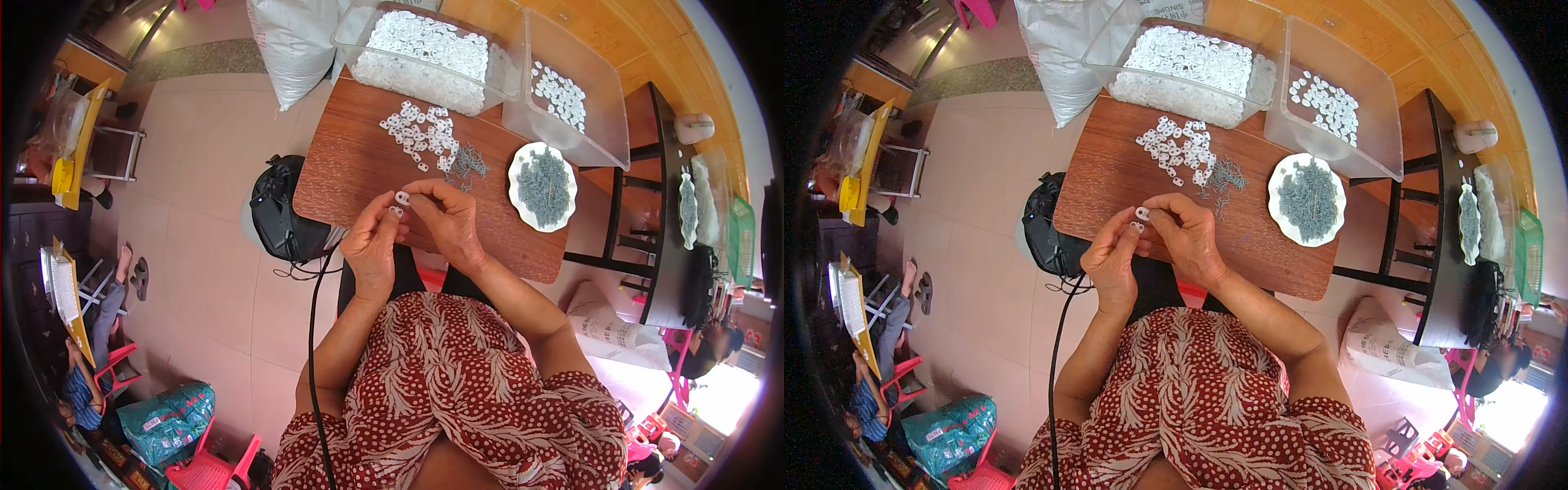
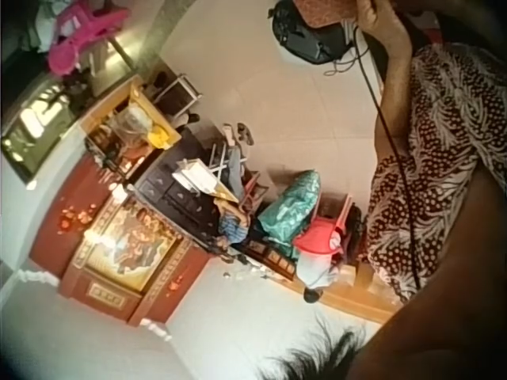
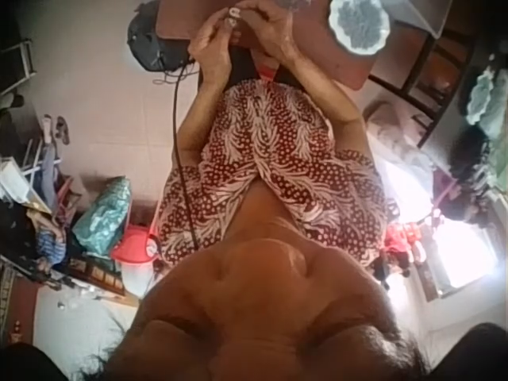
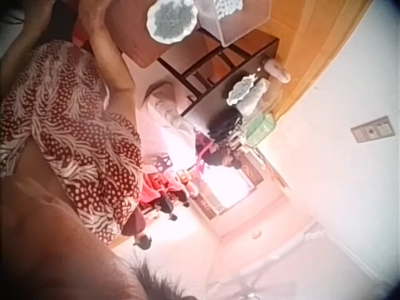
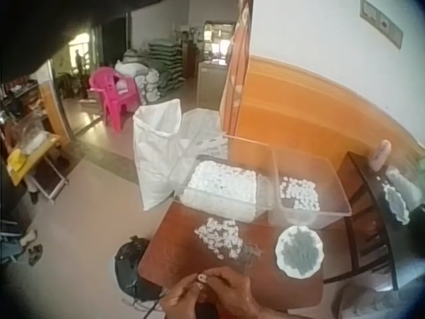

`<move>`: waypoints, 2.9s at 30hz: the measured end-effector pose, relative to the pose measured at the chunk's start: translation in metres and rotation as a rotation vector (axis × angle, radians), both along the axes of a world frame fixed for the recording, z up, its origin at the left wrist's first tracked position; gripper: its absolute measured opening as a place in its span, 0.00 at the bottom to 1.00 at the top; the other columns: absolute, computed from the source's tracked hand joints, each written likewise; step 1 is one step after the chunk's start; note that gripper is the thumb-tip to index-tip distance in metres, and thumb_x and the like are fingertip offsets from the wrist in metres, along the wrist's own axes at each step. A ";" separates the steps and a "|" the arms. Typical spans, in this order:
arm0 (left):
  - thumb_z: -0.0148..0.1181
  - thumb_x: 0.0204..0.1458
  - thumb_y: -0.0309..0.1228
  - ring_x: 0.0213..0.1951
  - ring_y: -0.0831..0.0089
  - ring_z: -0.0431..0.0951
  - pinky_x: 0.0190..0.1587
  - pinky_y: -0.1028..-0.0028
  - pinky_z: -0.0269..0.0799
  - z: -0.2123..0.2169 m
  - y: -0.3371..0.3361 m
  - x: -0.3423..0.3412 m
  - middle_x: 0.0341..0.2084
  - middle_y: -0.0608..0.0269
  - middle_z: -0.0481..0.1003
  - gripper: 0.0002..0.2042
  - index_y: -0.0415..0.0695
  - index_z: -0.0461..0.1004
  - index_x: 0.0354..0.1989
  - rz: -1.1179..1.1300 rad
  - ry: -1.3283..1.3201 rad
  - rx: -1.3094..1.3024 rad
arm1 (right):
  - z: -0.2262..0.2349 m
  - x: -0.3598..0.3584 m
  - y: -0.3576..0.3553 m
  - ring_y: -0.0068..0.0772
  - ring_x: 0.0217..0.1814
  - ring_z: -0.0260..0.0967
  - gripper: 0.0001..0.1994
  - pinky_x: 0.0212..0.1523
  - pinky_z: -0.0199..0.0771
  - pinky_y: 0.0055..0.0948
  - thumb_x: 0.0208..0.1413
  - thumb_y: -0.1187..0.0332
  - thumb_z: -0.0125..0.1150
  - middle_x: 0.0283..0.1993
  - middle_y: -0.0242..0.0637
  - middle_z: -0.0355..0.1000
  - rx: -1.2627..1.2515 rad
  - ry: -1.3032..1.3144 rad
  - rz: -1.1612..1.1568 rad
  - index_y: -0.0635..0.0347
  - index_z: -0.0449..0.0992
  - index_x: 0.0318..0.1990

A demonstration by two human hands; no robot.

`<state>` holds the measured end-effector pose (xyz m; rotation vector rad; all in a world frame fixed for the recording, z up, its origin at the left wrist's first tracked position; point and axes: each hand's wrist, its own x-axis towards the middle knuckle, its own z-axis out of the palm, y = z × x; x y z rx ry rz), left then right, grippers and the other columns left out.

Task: Manually inserting small metal pins into plastic connector housings at a workstation.

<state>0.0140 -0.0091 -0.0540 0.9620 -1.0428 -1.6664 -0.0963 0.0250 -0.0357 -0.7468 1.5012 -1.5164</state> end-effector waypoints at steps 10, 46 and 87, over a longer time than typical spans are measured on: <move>0.55 0.51 0.24 0.20 0.81 0.70 0.21 0.84 0.64 -0.025 -0.012 -0.002 0.23 0.62 0.74 0.07 0.35 0.74 0.37 -0.061 0.029 0.243 | -0.025 -0.010 0.001 0.16 0.31 0.65 0.05 0.32 0.67 0.18 0.52 0.77 0.57 0.29 0.30 0.71 -0.013 0.363 -0.055 0.68 0.73 0.36; 0.57 0.47 0.23 0.20 0.69 0.71 0.23 0.75 0.64 -0.088 -0.045 -0.033 0.21 0.59 0.74 0.04 0.37 0.75 0.31 -0.161 -0.527 -0.376 | -0.049 -0.055 0.020 0.18 0.28 0.66 0.06 0.29 0.66 0.17 0.49 0.79 0.54 0.26 0.34 0.72 0.172 0.131 -0.106 0.67 0.74 0.35; 0.56 0.49 0.24 0.17 0.77 0.63 0.18 0.78 0.56 -0.064 -0.050 -0.023 0.17 0.64 0.69 0.06 0.33 0.73 0.33 -0.197 -0.063 0.606 | -0.069 -0.050 0.049 0.26 0.32 0.69 0.08 0.33 0.68 0.23 0.47 0.78 0.57 0.31 0.39 0.73 0.141 0.568 -0.102 0.67 0.74 0.37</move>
